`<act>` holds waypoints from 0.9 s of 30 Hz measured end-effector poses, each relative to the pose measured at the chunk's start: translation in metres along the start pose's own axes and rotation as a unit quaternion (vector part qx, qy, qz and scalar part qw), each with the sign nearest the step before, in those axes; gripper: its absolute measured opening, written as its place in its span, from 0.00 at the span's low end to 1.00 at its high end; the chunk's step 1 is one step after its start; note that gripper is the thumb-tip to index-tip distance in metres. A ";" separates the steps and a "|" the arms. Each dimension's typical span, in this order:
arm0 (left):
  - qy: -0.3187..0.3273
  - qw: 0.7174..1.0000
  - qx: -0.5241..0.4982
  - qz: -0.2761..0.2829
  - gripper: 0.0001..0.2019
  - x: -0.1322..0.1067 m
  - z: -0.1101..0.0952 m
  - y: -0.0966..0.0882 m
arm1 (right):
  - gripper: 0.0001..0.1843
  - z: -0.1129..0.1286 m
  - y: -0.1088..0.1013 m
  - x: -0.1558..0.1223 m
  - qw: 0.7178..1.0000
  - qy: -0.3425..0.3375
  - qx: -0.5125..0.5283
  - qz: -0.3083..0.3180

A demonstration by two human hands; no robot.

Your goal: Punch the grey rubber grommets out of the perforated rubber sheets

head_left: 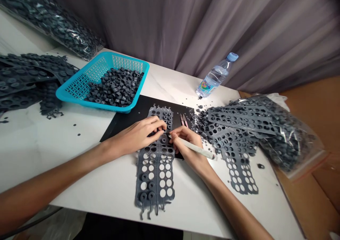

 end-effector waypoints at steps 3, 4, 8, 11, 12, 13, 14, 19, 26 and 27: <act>0.049 0.998 0.048 0.004 0.11 0.000 -0.008 0.002 | 0.12 0.001 0.000 0.000 1.000 -0.009 -0.020 0.011; 0.068 0.996 0.062 0.006 0.12 -0.001 -0.010 0.005 | 0.12 0.001 0.000 -0.001 0.999 -0.012 -0.029 0.013; 0.101 0.993 0.033 -0.045 0.13 0.001 -0.015 0.004 | 0.10 0.002 -0.001 -0.003 0.998 -0.025 -0.065 0.007; 0.029 0.978 -0.093 -0.185 0.08 0.005 -0.005 -0.026 | 0.09 0.001 -0.001 -0.003 0.996 -0.032 -0.078 -0.002; -0.012 0.963 -0.150 -0.224 0.08 0.005 0.001 -0.036 | 0.09 0.001 0.000 -0.003 0.997 -0.030 -0.075 -0.003; -0.053 0.944 -0.213 -0.245 0.08 0.004 0.008 -0.043 | 0.09 0.000 0.000 -0.003 0.997 -0.024 -0.067 -0.003; -0.088 0.924 -0.278 -0.248 0.08 0.004 0.014 -0.048 | 0.09 -0.001 0.000 -0.003 0.998 -0.016 -0.053 -0.001; -0.213 0.827 -0.503 -0.136 0.08 -0.005 0.023 -0.033 | 0.12 0.001 -0.007 -0.004 0.999 -0.006 0.018 -0.033; -0.256 0.782 -0.567 -0.022 0.12 -0.014 0.008 -0.004 | 0.13 0.003 -0.017 -0.004 0.996 -0.016 -0.019 -0.080; -0.253 0.782 -0.569 -0.015 0.12 -0.014 0.007 -0.004 | 0.13 0.003 -0.017 -0.004 0.996 -0.017 -0.028 -0.081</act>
Point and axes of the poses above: each hand's wrist, its own x-axis towards the middle knuckle, its own y-axis out of the palm, z = x × y, the point moved 8 cm from there along x, towards the middle knuckle, and after that the axes turned 4 degrees about -z, right-handed, at the moved point
